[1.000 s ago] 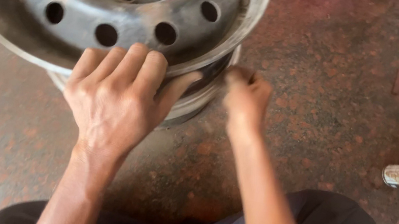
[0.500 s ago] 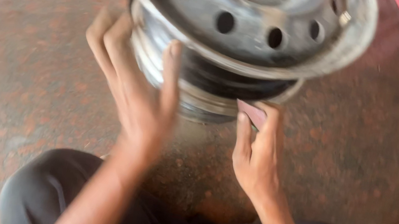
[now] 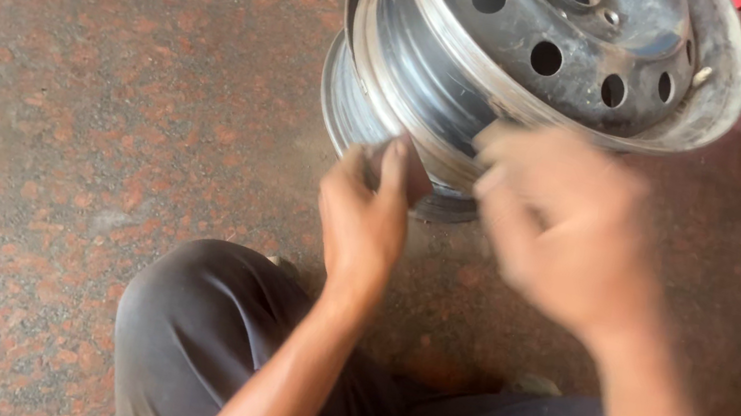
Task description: The person scrubs the inner and outer surfaces of a metal wheel rim using a sanding block. They rotate the rim to access different areas and continue scrubbing the edges and face of the rim.
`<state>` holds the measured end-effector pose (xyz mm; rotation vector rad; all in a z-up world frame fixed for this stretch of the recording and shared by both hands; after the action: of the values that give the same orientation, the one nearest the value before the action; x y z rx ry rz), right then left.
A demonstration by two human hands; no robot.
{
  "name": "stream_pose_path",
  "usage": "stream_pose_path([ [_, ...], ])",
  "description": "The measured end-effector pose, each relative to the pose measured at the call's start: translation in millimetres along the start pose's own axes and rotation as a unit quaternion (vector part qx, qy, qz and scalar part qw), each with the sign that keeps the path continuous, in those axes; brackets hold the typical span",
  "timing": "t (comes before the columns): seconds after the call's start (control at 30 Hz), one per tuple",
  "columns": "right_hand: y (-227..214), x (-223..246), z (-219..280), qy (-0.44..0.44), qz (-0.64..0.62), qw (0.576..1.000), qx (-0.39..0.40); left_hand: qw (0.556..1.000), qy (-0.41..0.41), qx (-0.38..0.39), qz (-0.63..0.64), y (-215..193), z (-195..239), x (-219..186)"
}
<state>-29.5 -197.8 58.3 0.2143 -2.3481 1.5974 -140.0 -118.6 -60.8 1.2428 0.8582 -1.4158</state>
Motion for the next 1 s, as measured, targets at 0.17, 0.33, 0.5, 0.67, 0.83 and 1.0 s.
stream_pose_path([
  [0.17,-19,-47,-76,0.067,0.044,0.996,-0.040,0.987,0.074,-0.066,-0.124,4,-38,8],
  [0.33,21,-95,-96,-0.006,0.080,0.994,0.068,0.980,0.121,-0.060,-0.148,33,-49,27],
  [0.5,29,-117,-93,0.107,0.086,0.979,0.151,0.936,0.231,-0.068,-0.258,52,-65,48],
  [0.67,31,-121,-94,0.094,0.095,0.979,0.155,0.912,0.215,-0.116,-0.331,42,-111,58],
  [0.83,31,-118,-95,0.120,0.083,0.977,0.157,0.908,0.240,-0.087,-0.332,57,-77,57],
  [1.0,29,-120,-97,0.119,0.071,0.974,0.177,0.848,0.315,-0.157,-0.396,52,-83,58],
])
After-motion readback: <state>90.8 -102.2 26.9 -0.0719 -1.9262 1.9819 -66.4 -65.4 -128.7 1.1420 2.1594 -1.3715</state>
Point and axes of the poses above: each hand's wrist, its own z-axis away from the middle knuckle, its own y-axis out of the palm, x = y × z, the point moved 3 cm from there along -z, towards the middle knuckle, and after that the axes turned 10 degrees about y, right-handed, at the moved point
